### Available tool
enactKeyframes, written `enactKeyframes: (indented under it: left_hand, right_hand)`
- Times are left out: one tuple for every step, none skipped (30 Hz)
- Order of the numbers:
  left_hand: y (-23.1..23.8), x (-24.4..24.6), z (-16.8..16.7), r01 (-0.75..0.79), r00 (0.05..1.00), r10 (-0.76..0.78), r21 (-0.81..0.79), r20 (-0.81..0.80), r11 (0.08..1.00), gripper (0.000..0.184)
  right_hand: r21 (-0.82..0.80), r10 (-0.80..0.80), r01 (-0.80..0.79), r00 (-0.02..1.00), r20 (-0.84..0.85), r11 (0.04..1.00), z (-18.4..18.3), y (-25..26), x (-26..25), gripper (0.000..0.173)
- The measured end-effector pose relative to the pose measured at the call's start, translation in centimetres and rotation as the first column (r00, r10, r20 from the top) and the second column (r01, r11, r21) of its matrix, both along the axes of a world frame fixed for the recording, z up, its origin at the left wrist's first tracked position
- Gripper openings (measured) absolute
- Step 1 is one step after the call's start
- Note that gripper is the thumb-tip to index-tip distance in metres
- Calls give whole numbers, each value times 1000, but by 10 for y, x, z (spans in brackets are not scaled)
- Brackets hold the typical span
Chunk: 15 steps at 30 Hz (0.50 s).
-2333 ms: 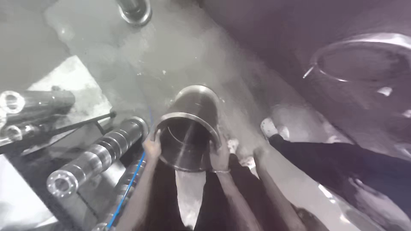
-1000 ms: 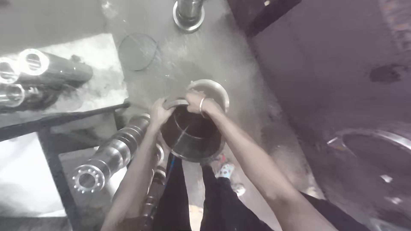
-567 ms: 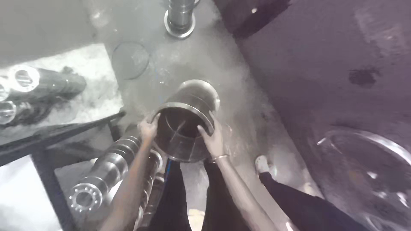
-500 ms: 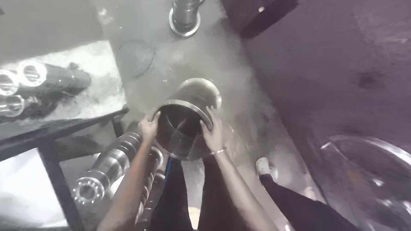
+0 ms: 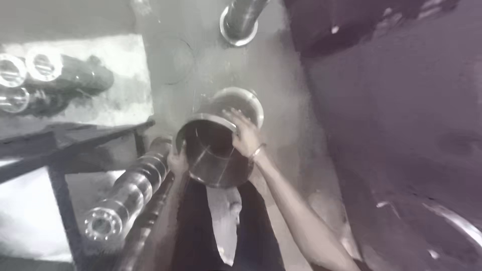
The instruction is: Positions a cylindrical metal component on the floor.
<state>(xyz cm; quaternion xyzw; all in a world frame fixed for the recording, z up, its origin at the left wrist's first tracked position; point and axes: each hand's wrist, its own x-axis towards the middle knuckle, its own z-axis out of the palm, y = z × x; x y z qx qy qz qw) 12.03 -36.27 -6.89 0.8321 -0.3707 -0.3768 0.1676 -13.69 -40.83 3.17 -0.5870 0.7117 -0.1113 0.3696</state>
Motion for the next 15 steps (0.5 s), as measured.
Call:
enactKeyframes:
  left_hand:
    - [-9, -4, -3, -42, 999, 42, -14, -4, 999, 46]
    - [-4, -5, 0, -93, 996, 93, -5, -6, 996, 43]
    - [3, -5, 2, -145, 989, 145, 13, -21, 989, 42]
    - [1, -9, 0, -196, 980, 196, 16, -42, 981, 42]
    - [-4, -14, -3, -248, 967, 249, 32, -59, 968, 43]
    - [0, -14, 0, -289, 955, 292, 64, -52, 955, 46]
    - [5, -12, 4, -304, 950, 309, 97, -39, 948, 49]
    - [3, -12, 3, -307, 949, 313, 109, -43, 945, 53]
    - [0, -16, -2, -318, 945, 324, 104, -46, 942, 55]
    - [0, -22, -4, -337, 940, 341, 77, -35, 938, 52]
    - [3, -27, -4, -364, 930, 366, 58, -24, 930, 49]
    - [7, -33, 1, -384, 923, 386, 69, -14, 921, 51]
    - [7, -41, 4, -402, 915, 404, 78, -4, 912, 52]
    - [3, -50, 7, -432, 902, 432, 81, 11, 898, 50]
    - [0, -56, 13, -463, 886, 463, 98, 20, 881, 49]
  right_hand:
    - [33, 46, -46, 999, 2, 998, 0, -23, 0, 68]
    - [95, 86, -87, 996, 17, 992, 4, -33, 3, 68]
    - [170, 125, -129, 991, 37, 977, 10, -43, 6, 68]
    - [185, 158, -163, 986, 42, 969, 10, -58, 7, 67]
    - [163, 170, -173, 985, 33, 971, 9, -70, 8, 64]
    - [128, 149, -150, 989, 19, 980, 9, -68, 11, 61]
    - [74, 99, -98, 995, -4, 992, 10, -57, 14, 58]
    - [13, 15, -15, 1000, -25, 1000, 9, -47, 14, 60]
    - [-41, -91, 90, 996, -26, 995, 6, -34, 13, 63]
    - [-58, -192, 192, 981, -12, 980, 4, -18, 13, 67]
    - [-48, -282, 282, 959, 2, 958, 1, -2, 14, 68]
    - [-31, -364, 365, 931, 28, 930, -1, 9, 15, 65]
    - [-60, -407, 408, 913, 34, 911, -5, 8, 15, 62]
    - [-82, -408, 408, 913, 17, 909, -5, -1, 13, 64]
    - [-86, -385, 383, 923, -7, 920, -2, -11, 12, 68]
